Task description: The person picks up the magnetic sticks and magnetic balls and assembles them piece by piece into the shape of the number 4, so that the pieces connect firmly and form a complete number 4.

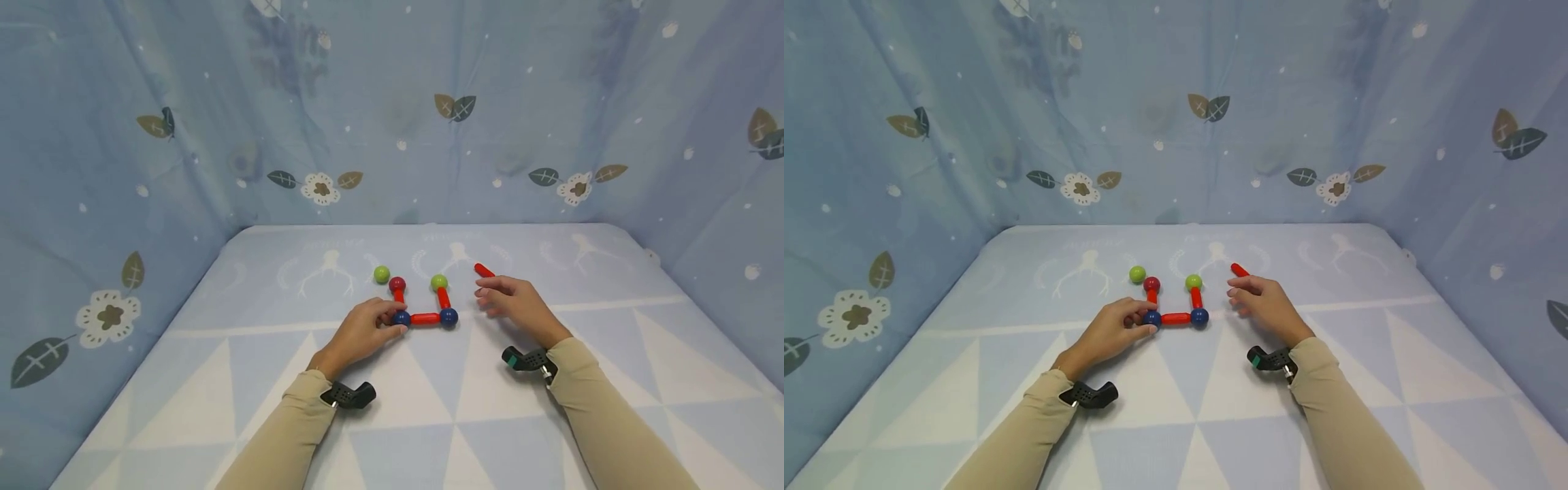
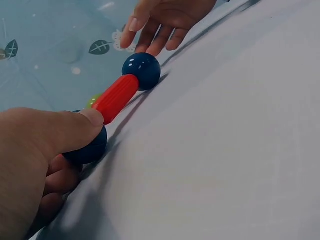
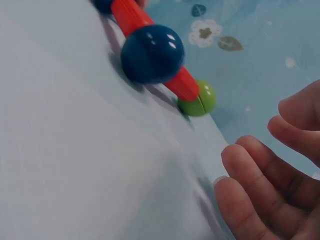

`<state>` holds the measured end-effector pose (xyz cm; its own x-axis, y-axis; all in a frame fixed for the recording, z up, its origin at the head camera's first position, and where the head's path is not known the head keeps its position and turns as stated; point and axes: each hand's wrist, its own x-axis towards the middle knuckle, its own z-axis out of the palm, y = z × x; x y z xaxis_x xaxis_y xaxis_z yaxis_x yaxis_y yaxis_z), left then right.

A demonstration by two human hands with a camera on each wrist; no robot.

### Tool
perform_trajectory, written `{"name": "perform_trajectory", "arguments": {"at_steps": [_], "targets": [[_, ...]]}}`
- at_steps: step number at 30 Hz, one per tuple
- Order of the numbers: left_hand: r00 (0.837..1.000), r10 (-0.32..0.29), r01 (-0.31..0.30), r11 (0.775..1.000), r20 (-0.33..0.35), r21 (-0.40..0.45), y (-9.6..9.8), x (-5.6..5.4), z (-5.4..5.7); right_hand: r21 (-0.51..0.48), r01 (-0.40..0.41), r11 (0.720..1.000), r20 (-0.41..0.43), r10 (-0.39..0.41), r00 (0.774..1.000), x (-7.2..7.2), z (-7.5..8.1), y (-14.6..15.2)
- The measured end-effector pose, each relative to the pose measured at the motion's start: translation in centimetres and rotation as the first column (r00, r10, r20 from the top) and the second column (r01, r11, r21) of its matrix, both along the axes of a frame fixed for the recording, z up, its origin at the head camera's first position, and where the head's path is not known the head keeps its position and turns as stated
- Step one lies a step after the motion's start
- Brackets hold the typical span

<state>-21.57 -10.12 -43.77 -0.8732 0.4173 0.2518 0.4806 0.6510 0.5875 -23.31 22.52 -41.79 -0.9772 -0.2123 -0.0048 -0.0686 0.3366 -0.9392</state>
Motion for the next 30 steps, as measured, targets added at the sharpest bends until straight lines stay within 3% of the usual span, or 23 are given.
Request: {"name": "perform_trajectory", "arguments": {"at_steps": [7, 13, 18, 26, 30], "targets": [[1.0, 0.012, -0.012, 1.0, -0.009, 0.011, -0.1, -0.2, -0.3, -0.045, 0.119, 0.992, 0.045, -0.117, 0.992, -1.0, -0.2, 1.4], [0.999, 0.03, -0.03, 0.999, -0.021, 0.03, 0.3, -0.4, -0.8, -0.03, 0.216, 0.976, 0.026, -0.215, 0.976, -2.0, -0.2, 2.6], [0.997, 0.066, -0.065, 0.997, -0.025, 0.042, 0.6, -0.3, -1.1, -0.017, 0.256, 0.967, 0.019, -0.256, 0.967, -3.4, -0.6, 3.2], [0.998, 0.066, -0.066, 0.997, -0.021, 0.029, 1.0, -0.6, -0.7, 0.057, 0.338, 0.939, 0.01, -0.339, 0.941, -5.4, -0.9, 2.2], [0.997, 0.069, -0.069, 0.998, -0.04, 0.006, 1.0, -1.0, -0.5, 0.103, 0.319, 0.942, 0.024, -0.323, 0.946, -6.0, -0.9, 1.6]]}}
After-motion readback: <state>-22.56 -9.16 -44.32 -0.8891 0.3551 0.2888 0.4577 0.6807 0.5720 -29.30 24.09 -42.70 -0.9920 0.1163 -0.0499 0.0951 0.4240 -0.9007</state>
